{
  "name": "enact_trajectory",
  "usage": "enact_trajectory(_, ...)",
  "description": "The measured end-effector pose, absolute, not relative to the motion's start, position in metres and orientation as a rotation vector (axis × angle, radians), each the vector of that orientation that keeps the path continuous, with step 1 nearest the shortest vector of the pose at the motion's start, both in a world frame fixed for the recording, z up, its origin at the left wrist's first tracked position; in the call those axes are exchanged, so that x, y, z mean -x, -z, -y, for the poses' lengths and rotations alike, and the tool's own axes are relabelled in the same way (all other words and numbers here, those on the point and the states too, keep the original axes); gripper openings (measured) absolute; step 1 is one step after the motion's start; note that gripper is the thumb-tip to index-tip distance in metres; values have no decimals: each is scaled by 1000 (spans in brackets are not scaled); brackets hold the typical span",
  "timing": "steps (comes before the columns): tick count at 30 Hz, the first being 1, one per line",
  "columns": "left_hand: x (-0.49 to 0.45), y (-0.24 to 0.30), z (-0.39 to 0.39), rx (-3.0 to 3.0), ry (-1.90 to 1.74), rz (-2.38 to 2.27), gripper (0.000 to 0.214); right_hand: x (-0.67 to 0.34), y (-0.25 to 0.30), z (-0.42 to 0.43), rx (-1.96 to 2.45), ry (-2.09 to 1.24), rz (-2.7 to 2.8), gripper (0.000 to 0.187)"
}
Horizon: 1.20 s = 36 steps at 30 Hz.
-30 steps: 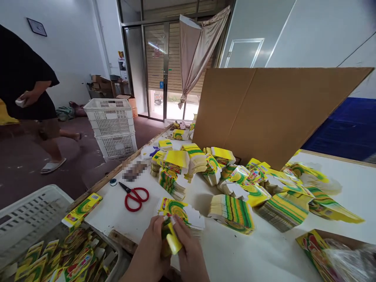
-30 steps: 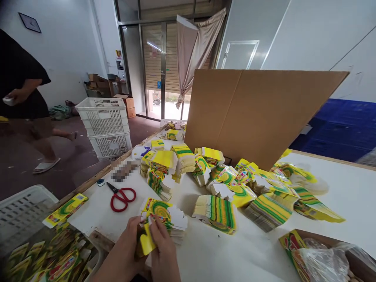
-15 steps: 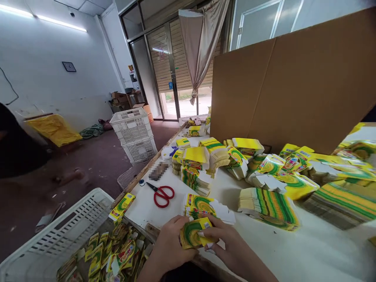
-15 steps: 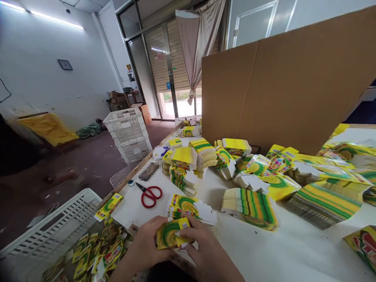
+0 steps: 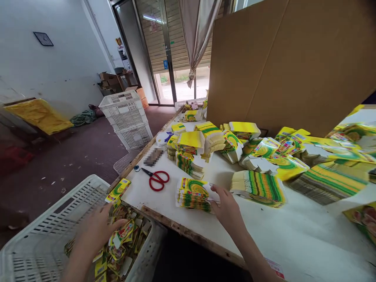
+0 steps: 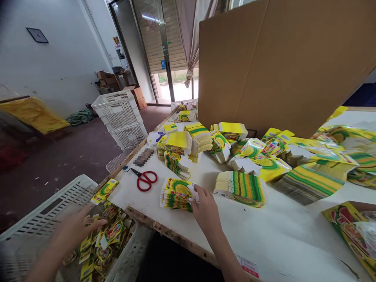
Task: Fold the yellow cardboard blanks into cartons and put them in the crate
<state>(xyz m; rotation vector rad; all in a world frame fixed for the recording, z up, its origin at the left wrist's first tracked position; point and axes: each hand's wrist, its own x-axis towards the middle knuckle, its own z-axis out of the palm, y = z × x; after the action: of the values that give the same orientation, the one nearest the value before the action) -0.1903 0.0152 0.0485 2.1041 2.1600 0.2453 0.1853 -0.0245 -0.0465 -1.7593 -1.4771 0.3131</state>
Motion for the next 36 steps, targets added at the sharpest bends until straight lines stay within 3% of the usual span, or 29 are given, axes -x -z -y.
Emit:
enact_trajectory(7,79,-14,7,-1754,-343,-1441,45,-165,54,8,1820,-351,1563,36)
enact_trajectory(11,42,3,13,-1617,-358,-1186,26,-166,46,13,1803,-366,1521,36)
enact_trajectory(13,32,12,13,-1453,-502,-1117,34,-164,38,18,1726,-433,1429,37)
enact_trajectory(17,9,18,13,-1054,-1038,-838,62,-141,19,35,1313,-824,1205,42)
enact_trajectory(23,-22,-18,9,-686,-1315,-844,54,-100,3,58,838,-1361,987,49)
enact_trajectory(26,-24,-26,6,-715,-1443,-947,52,-99,0,57,895,-1335,1060,47)
enact_trajectory(32,-17,-6,5,-919,-1406,-843,57,-116,1,39,1046,-1097,1021,26)
enact_trajectory(36,-4,-2,-1,-965,-1349,-920,34,-130,10,36,1098,-1035,1121,14)
